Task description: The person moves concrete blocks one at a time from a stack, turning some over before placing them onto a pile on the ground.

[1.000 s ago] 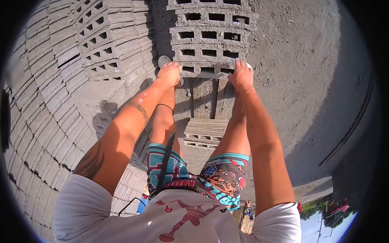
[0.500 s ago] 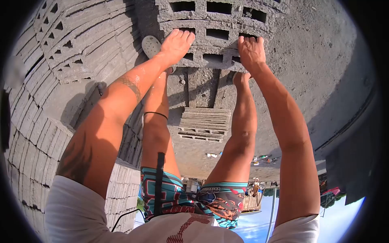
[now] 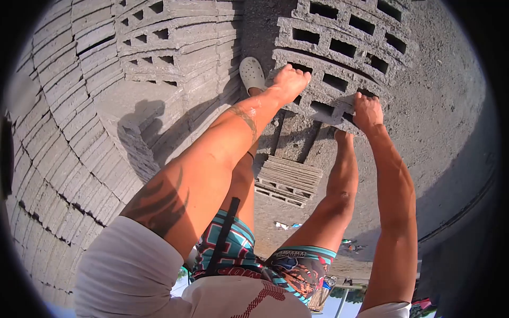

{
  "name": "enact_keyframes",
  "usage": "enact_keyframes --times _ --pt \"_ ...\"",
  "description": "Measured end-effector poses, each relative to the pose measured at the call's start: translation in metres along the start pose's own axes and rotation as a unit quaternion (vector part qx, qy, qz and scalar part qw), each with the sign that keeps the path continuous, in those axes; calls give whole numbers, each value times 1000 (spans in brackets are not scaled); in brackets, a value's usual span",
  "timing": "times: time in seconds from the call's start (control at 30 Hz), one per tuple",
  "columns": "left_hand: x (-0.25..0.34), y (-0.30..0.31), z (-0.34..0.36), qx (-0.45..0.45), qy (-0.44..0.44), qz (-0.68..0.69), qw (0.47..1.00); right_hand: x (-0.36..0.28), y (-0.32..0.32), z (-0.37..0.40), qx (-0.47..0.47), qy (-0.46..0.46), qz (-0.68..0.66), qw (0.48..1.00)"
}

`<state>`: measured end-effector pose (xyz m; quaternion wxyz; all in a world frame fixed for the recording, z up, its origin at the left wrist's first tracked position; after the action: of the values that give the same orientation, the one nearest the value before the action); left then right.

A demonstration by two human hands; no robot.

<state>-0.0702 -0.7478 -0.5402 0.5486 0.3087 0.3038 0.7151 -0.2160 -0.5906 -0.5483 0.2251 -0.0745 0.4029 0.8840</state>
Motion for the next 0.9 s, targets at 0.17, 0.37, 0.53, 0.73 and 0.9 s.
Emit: enact_keyframes --times 0.17,0.37,0.53,0.73,0.9 --pt "-5 84 48 -96 -126 53 986 -41 88 70 -21 -36 -50 998" --pt "-53 230 148 -110 -200 84 970 -132 241 151 -34 -88 -52 994" --pt "-152 327 259 33 -137 3 990 -237 354 150 54 -62 -13 997" --pt "-296 348 354 81 -22 -68 994 -358 422 60 60 15 10 998" --pt "-410 321 406 35 41 -80 995 -457 432 -23 67 95 5 993"
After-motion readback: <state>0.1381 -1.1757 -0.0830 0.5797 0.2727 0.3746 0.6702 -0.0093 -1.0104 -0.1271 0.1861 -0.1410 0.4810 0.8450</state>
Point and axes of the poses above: each hand's wrist, its own z-axis away from the middle knuckle, its own y-axis out of the back of the hand, x = y × z, the point moved 7 cm from there along -z, towards the middle knuckle, and after that the axes turned 2 degrees about -z, right-handed, at the moved point
